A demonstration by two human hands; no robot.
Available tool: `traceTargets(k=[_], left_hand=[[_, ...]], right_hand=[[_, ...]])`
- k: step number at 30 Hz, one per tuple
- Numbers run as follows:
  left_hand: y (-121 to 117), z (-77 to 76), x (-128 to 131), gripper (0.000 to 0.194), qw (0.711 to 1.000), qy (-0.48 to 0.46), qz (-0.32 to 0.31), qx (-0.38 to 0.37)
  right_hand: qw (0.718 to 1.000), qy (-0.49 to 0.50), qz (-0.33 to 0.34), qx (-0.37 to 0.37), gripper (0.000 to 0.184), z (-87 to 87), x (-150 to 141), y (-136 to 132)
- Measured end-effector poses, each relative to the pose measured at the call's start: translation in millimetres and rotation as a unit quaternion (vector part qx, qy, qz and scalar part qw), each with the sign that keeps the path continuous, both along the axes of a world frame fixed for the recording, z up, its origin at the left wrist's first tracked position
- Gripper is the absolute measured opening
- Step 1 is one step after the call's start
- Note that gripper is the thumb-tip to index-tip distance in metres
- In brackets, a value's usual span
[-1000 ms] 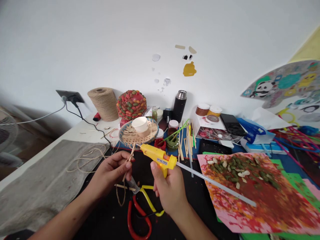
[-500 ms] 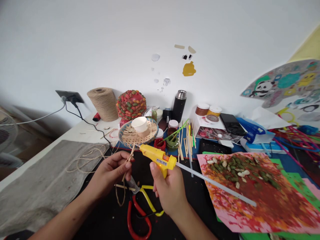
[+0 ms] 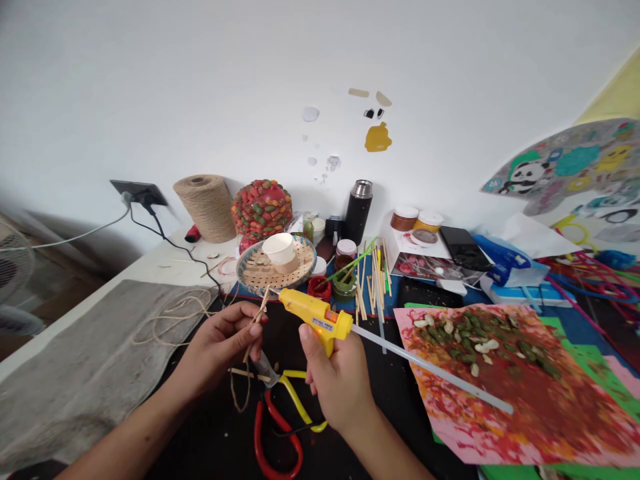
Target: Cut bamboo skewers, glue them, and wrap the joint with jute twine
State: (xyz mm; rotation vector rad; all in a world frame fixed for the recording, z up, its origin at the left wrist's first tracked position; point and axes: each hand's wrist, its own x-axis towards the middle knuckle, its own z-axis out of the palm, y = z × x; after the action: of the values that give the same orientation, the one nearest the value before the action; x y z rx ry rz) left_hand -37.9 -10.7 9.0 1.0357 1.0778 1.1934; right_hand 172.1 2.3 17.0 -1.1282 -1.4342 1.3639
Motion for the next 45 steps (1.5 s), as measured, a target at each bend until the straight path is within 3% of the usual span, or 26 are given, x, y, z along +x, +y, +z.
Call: traceTargets(k=[31,45], left_hand=[[1.2,-2.8,-1.5,0.039,1.000,-0.008,0.008,0.024],[0.8,-4.7,-0.8,0.033,0.996,0.040,0.057,0.054]], right_hand=[[1.000,-0.001,0.006,0.015,0.069,-3.8,1.2,-1.1],[1.000,0.000,-0.002,0.016,0.064,-8.8,3.4,-1.3]])
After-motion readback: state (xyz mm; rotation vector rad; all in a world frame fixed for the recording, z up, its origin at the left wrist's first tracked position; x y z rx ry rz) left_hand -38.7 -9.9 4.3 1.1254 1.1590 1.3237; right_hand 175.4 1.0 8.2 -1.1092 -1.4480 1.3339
